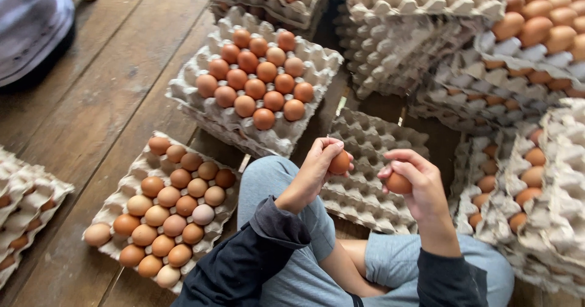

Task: Manually filling egg trays with eggs and stacking the completed trays on a wooden floor.

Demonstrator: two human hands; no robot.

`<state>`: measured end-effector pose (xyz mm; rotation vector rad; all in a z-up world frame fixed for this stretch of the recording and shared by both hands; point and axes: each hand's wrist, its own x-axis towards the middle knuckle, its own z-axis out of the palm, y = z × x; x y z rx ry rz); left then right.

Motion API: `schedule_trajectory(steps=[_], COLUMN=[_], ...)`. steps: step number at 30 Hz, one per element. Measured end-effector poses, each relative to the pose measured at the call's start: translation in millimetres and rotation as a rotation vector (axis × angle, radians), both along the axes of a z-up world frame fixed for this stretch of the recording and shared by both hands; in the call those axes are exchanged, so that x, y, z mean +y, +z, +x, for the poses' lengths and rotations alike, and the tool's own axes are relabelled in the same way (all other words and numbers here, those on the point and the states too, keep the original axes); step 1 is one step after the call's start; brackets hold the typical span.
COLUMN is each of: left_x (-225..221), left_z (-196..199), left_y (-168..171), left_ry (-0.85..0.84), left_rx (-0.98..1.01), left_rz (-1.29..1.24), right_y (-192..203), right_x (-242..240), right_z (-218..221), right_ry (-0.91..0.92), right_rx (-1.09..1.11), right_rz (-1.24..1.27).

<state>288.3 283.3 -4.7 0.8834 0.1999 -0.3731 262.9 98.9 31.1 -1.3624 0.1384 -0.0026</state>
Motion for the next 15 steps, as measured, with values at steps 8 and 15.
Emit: schedule_trajectory(steps=[8, 15], left_x=[-84, -115], left_z=[22, 12], left_y=[-32, -41], left_ry=[-0.109, -0.343], left_rx=[0.076, 0.124], left_rz=[0.196, 0.114], right_y=[-32, -66], right_x=[-44, -60], right_z=[-8, -8], right_ry=[0.187, 0.240], right_rx=[0.129, 0.222], right_rz=[-0.088, -0.175])
